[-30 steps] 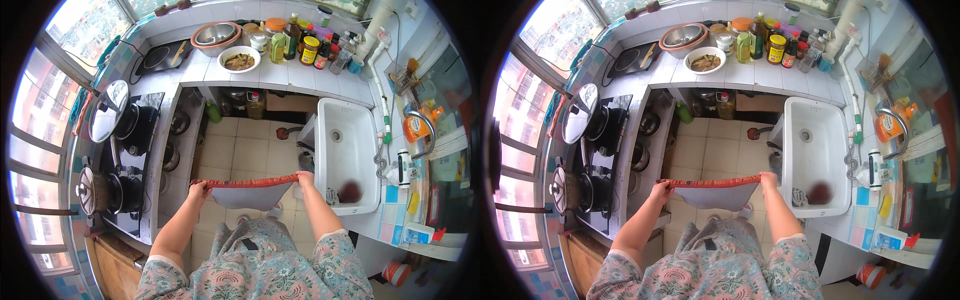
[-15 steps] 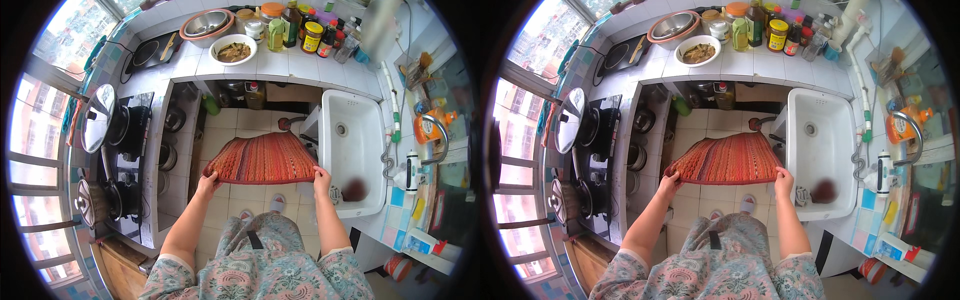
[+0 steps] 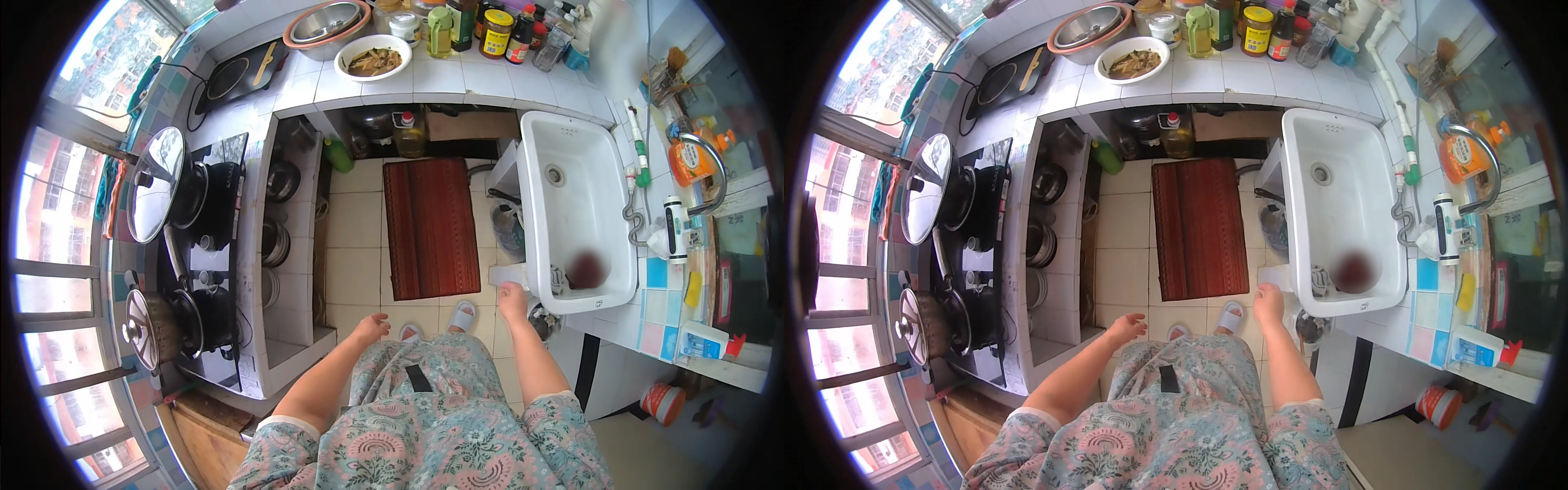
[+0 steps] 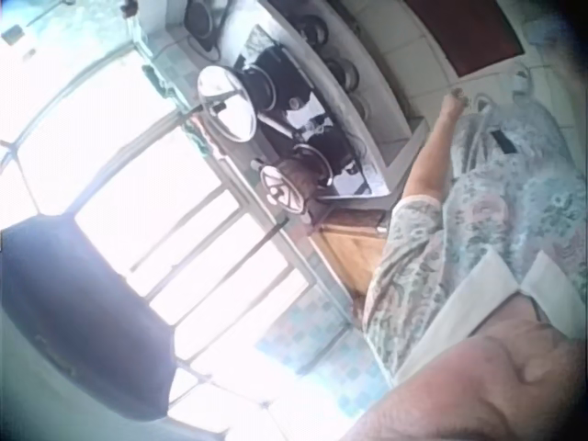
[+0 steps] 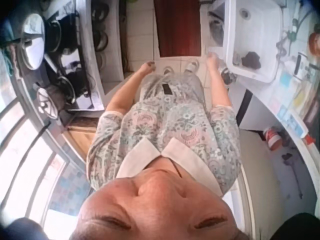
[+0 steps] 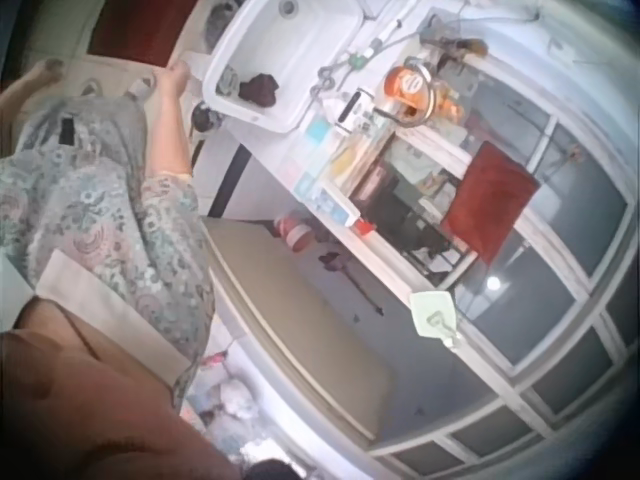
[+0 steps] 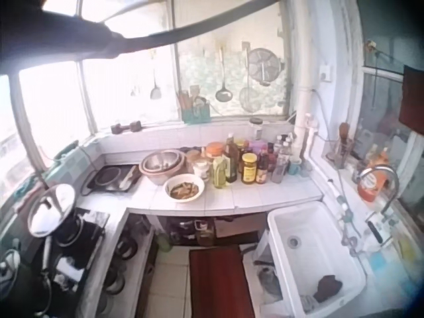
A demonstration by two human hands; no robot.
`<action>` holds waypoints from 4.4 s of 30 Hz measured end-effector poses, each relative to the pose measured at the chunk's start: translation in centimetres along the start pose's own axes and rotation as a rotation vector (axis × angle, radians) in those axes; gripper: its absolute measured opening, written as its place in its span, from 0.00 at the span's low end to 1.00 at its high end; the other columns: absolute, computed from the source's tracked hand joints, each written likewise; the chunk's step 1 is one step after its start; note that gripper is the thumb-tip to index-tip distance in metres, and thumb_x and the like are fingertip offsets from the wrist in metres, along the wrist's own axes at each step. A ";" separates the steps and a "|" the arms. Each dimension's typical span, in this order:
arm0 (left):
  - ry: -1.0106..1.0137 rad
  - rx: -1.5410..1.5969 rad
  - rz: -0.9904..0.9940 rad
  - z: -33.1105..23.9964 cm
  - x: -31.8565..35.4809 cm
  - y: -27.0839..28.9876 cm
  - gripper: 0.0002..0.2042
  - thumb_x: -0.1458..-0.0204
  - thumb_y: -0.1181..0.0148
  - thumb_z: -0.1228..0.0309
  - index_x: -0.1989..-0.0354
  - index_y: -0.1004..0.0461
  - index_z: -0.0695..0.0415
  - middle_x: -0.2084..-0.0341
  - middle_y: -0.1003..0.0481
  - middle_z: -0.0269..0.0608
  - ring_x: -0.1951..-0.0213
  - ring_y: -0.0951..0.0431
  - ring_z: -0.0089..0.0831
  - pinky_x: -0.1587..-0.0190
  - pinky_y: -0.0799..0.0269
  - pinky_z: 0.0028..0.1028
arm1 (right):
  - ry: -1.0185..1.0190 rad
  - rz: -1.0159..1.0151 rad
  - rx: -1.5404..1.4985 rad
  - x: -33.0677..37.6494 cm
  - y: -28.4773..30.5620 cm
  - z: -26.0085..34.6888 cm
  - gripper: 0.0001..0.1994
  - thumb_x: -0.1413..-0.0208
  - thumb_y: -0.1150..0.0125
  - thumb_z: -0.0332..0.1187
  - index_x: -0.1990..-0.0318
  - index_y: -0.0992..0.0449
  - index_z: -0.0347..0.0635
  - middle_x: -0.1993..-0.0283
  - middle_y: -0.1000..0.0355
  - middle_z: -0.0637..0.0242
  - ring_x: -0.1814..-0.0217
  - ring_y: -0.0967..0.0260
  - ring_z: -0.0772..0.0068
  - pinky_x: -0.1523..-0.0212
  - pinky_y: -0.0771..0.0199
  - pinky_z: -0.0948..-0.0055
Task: The person washes a brown cloth in a bathroom sink, wrings it out, and carries it through a hallway and living room into the kitchen. In the kitchen, they place a mat on the floor, wash the brown cloth again in the kitchen sink, and then wash a second striped cloth. The person hangs the brown cloth on a window frame and continues washing the striped cloth.
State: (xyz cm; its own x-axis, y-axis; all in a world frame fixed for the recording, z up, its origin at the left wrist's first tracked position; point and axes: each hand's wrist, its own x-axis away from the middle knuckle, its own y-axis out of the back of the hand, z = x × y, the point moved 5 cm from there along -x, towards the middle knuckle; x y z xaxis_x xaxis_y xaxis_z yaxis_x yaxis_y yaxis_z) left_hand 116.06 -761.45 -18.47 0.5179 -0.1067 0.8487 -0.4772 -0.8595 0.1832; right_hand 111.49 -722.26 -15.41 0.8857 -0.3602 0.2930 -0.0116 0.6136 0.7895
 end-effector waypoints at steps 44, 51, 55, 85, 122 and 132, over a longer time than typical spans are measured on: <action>-0.213 -0.230 0.235 -22.5 -9.9 10.8 0.15 0.43 0.52 0.69 0.49 0.33 0.60 0.59 0.27 0.37 0.59 0.26 0.24 0.59 0.32 0.23 | -0.131 -0.239 0.454 -9.2 6.3 2.4 0.32 0.46 0.47 0.37 0.34 0.54 0.55 0.44 0.42 0.62 0.45 0.40 0.56 0.54 0.29 0.61; -0.185 -0.162 0.246 -24.6 -11.4 9.4 0.16 0.43 0.52 0.68 0.48 0.34 0.61 0.58 0.27 0.38 0.57 0.26 0.25 0.57 0.32 0.24 | -0.145 -0.233 0.453 -9.5 6.5 1.9 0.33 0.46 0.46 0.37 0.34 0.54 0.56 0.44 0.42 0.63 0.45 0.40 0.58 0.55 0.29 0.61; -0.176 -0.184 0.277 -24.4 -10.7 8.6 0.16 0.43 0.52 0.69 0.48 0.34 0.61 0.58 0.27 0.38 0.57 0.26 0.25 0.56 0.32 0.24 | -0.177 -0.218 0.457 -9.6 6.4 1.8 0.34 0.46 0.46 0.36 0.34 0.56 0.57 0.44 0.41 0.63 0.46 0.39 0.57 0.54 0.30 0.61; -0.224 -0.379 0.315 -26.1 -11.4 6.5 0.15 0.44 0.53 0.69 0.49 0.33 0.60 0.57 0.27 0.38 0.56 0.26 0.26 0.57 0.31 0.25 | -0.179 -0.229 0.477 -9.8 6.5 1.5 0.32 0.45 0.47 0.39 0.35 0.53 0.58 0.44 0.42 0.65 0.43 0.41 0.60 0.56 0.28 0.61; -0.191 -0.274 0.275 -23.3 -11.2 11.0 0.15 0.43 0.52 0.69 0.48 0.34 0.61 0.58 0.27 0.37 0.59 0.26 0.24 0.58 0.31 0.23 | -0.214 -0.197 0.460 -9.7 6.1 1.3 0.31 0.44 0.49 0.38 0.34 0.55 0.60 0.43 0.43 0.64 0.44 0.41 0.58 0.54 0.29 0.59; -0.189 -0.216 0.386 -28.9 -9.0 6.1 0.15 0.42 0.53 0.71 0.48 0.34 0.62 0.57 0.28 0.39 0.58 0.27 0.25 0.58 0.31 0.23 | -0.132 -0.236 0.356 -9.2 6.7 0.8 0.34 0.48 0.44 0.39 0.35 0.53 0.55 0.44 0.41 0.65 0.45 0.39 0.59 0.54 0.29 0.60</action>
State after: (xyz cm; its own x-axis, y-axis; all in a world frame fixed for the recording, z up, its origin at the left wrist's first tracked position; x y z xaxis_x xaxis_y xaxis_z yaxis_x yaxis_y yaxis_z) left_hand 87.98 -751.25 -10.60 0.3846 -0.5036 0.7736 -0.7861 -0.6179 -0.0115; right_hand 102.91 -715.44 -12.37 0.8167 -0.5621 0.1303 0.0046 0.2322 0.9727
